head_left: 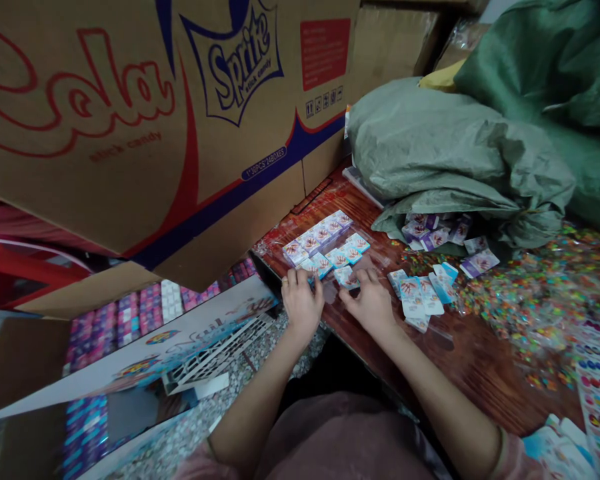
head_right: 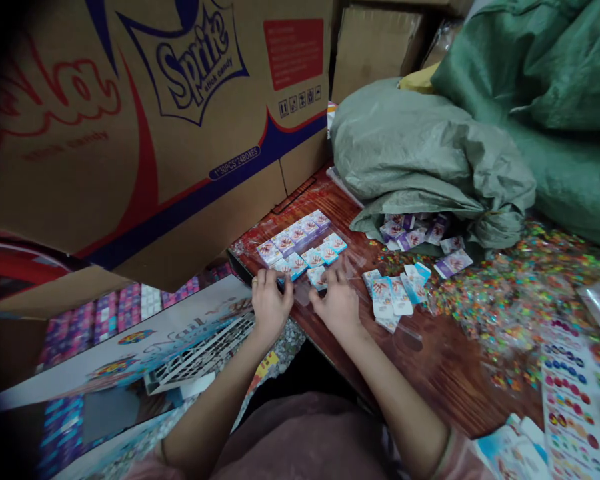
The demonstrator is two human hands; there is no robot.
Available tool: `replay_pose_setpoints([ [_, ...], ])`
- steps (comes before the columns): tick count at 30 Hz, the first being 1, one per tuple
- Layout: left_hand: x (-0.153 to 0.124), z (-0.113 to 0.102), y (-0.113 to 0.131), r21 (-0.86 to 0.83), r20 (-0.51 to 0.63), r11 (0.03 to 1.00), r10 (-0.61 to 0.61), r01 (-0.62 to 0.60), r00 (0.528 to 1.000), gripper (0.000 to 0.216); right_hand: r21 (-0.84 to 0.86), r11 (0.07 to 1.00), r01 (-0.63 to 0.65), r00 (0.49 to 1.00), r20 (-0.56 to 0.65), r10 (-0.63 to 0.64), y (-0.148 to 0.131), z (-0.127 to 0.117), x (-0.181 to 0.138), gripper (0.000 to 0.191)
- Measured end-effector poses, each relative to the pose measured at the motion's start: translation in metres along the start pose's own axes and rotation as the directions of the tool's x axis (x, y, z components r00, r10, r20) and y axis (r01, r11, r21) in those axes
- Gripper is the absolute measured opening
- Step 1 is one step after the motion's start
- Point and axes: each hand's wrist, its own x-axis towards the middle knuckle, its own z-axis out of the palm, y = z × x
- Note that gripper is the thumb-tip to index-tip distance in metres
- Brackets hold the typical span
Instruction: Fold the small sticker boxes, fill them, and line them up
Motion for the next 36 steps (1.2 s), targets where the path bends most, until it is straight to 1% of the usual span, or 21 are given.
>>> replay_pose_setpoints([
  [2, 0.000, 0.001, 0.000, -0.007, -0.003, 1.000, -0.004, 0.004, 1.000, 0.019, 0.118, 0.991, 0.070, 0.997, 0.006, -0.071, -0.001, 0.002, 0.001, 0.016],
  [4, -0.001, 0.001, 0.000, -0.015, -0.002, 1.000, -0.006, 0.006, 1.000, 0.019, 0.188, 0.977, 0.100, 0.995, 0.001, -0.102, -0.003, 0.006, 0.005, 0.017],
  [10, -0.001, -0.001, -0.001, -0.015, 0.015, 1.000, -0.012, 0.012, 1.000, 0.014, 0.205, 0.975, 0.084, 0.988, -0.147, -0.054, -0.003, 0.016, 0.014, 0.016],
  [12, 0.000, -0.001, -0.002, -0.013, 0.020, 1.000, -0.014, 0.014, 1.000, 0.013, 0.200, 0.976, 0.090, 0.983, -0.173, -0.055, -0.001, 0.017, 0.015, 0.014],
  [15, 0.000, -0.001, -0.004, -0.030, 0.015, 0.999, -0.020, 0.020, 1.000, 0.013, 0.223, 0.966, 0.131, 0.983, -0.155, -0.098, -0.001, 0.020, 0.021, 0.014],
  [18, 0.001, 0.000, -0.005, -0.053, 0.016, 0.998, -0.026, 0.027, 1.000, 0.012, 0.280, 0.944, 0.177, 0.980, -0.134, -0.144, -0.005, 0.027, 0.030, 0.017],
  [23, 0.003, -0.002, -0.004, -0.063, 0.044, 0.997, -0.033, 0.036, 0.998, 0.012, 0.358, 0.899, 0.253, 0.968, -0.096, -0.234, -0.012, 0.035, 0.042, 0.020],
  [24, 0.003, -0.003, -0.004, -0.063, 0.046, 0.997, -0.037, 0.039, 0.998, 0.012, 0.353, 0.900, 0.257, 0.966, -0.100, -0.237, -0.012, 0.034, 0.042, 0.021],
  [26, 0.003, -0.003, -0.004, -0.064, 0.046, 0.997, -0.039, 0.042, 0.998, 0.011, 0.294, 0.929, 0.226, 0.973, -0.120, -0.198, -0.007, 0.031, 0.041, 0.023],
  [28, 0.003, -0.003, -0.004, -0.065, 0.047, 0.997, -0.039, 0.042, 0.998, 0.009, 0.134, 0.979, 0.157, 0.983, -0.116, -0.141, 0.001, 0.027, 0.037, 0.026],
  [30, 0.003, -0.002, -0.004, -0.063, 0.048, 0.997, -0.040, 0.043, 0.998, 0.008, -0.037, 0.992, 0.122, 0.990, -0.073, -0.125, 0.009, 0.025, 0.035, 0.027],
  [32, 0.004, -0.002, -0.004, -0.060, 0.048, 0.997, -0.042, 0.045, 0.998, 0.008, -0.115, 0.981, 0.155, 0.987, -0.018, -0.158, 0.014, 0.026, 0.036, 0.027],
  [36, 0.004, -0.002, -0.004, -0.061, 0.051, 0.997, -0.037, 0.040, 0.998, 0.009, -0.107, 0.966, 0.236, 0.972, 0.024, -0.235, 0.016, 0.031, 0.043, 0.029],
])
